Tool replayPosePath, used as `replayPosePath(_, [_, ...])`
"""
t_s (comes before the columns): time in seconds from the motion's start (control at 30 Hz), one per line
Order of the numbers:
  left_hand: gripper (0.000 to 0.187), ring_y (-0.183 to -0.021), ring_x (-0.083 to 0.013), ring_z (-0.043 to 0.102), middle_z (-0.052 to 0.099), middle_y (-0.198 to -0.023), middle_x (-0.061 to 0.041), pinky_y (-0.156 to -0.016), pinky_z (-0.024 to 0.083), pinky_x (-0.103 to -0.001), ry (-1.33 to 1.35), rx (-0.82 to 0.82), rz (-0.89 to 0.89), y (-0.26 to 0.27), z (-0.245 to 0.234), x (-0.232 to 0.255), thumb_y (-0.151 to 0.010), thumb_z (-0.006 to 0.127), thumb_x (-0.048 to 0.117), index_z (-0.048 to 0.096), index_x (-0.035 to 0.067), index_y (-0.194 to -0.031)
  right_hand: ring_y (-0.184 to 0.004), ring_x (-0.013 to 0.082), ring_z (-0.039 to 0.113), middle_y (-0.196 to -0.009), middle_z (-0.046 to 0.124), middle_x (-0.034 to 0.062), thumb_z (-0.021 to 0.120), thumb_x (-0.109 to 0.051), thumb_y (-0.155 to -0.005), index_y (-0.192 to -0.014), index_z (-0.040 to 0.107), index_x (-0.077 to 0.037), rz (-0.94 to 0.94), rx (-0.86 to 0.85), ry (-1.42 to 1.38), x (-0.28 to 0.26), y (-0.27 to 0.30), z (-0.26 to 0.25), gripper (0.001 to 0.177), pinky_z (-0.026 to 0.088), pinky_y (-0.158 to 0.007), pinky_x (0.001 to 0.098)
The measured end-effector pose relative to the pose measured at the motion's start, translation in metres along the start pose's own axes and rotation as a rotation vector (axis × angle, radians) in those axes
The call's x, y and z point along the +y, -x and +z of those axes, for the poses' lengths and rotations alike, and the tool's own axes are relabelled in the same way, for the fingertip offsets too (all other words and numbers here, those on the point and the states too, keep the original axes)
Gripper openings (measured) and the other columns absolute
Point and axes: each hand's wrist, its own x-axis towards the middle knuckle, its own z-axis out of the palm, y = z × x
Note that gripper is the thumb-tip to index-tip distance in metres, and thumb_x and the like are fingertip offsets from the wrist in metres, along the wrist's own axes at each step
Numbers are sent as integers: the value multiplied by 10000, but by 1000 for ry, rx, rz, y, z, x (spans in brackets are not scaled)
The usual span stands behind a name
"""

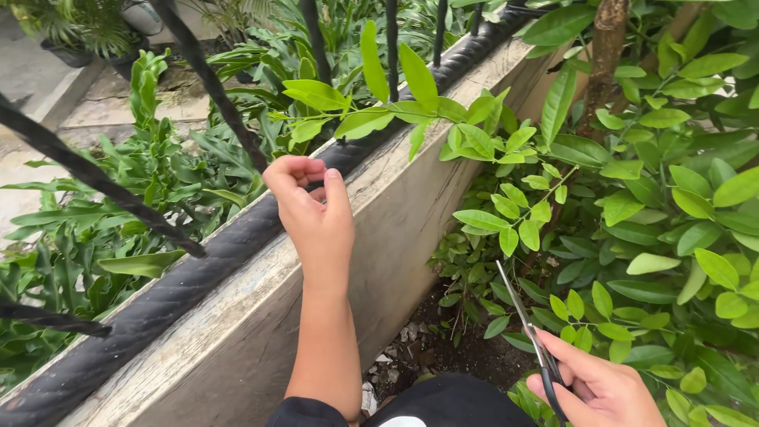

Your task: Using scissors to prune a small leafy plant in an outdoor backyard setting.

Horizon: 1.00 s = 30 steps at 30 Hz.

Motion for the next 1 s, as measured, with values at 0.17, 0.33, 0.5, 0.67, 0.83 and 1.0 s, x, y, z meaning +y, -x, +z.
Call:
replayPosePath(0.17, [143, -765, -123, 650, 698, -913, -62, -654, 536, -278, -199, -150, 60, 6, 14, -7, -960, 689, 68, 625, 42, -1085, -605, 50, 462, -649, 554, -33, 847, 75, -702, -1380, 650, -64, 54, 18, 86, -9, 2, 2, 720, 417, -561, 194])
replayPosePath(0.33, [201, -677, -151, 667, 740, -923, -48, -622, 533, -300, -322, -277, 38, 9, 40, 1, -918, 738, 152, 660, 65, -1081, -599, 36, 487, -662, 547, -44, 808, 88, -725, -1393, 636, -47, -16, -21, 46, -3, 6, 1, 702, 441, -573, 181])
replayPosePath(0.5, [385, -748, -224, 685, 737, -941, -56, -646, 522, -359, -465, -264, 237, 3, 61, -2, -785, 833, 258, 669, 73, -1081, -606, 32, 469, -658, 555, -44, 774, 77, -758, -1401, 629, -42, -32, -42, 53, -18, 11, 3, 670, 460, -577, 179])
replayPosePath(0.67, [121, -796, -250, 664, 717, -878, -38, -698, 517, -380, -503, -220, 470, 7, 68, -20, -855, 823, 156, 717, 136, -910, -575, 41, 450, -619, 564, -27, 791, 53, -743, -1404, 649, -70, 15, -2, 137, -19, 14, 2, 687, 426, -535, 194])
replayPosePath(0.83, [101, -821, -237, 666, 710, -880, -32, -726, 527, -371, -417, -250, 579, 29, 61, -27, -876, 805, 106, 715, 120, -919, -595, 35, 480, -634, 589, -26, 787, 48, -754, -1390, 634, -58, 3, -8, 97, -21, 16, 2, 663, 453, -555, 187])
replayPosePath(1.0, [185, -889, -270, 631, 691, -932, -47, -791, 516, -392, -488, -196, 562, 20, 63, -11, -808, 801, 104, 706, 89, -967, -591, 50, 476, -649, 569, -22, 800, 42, -775, -1403, 627, -87, 64, -20, 156, -11, 13, 4, 664, 442, -547, 198])
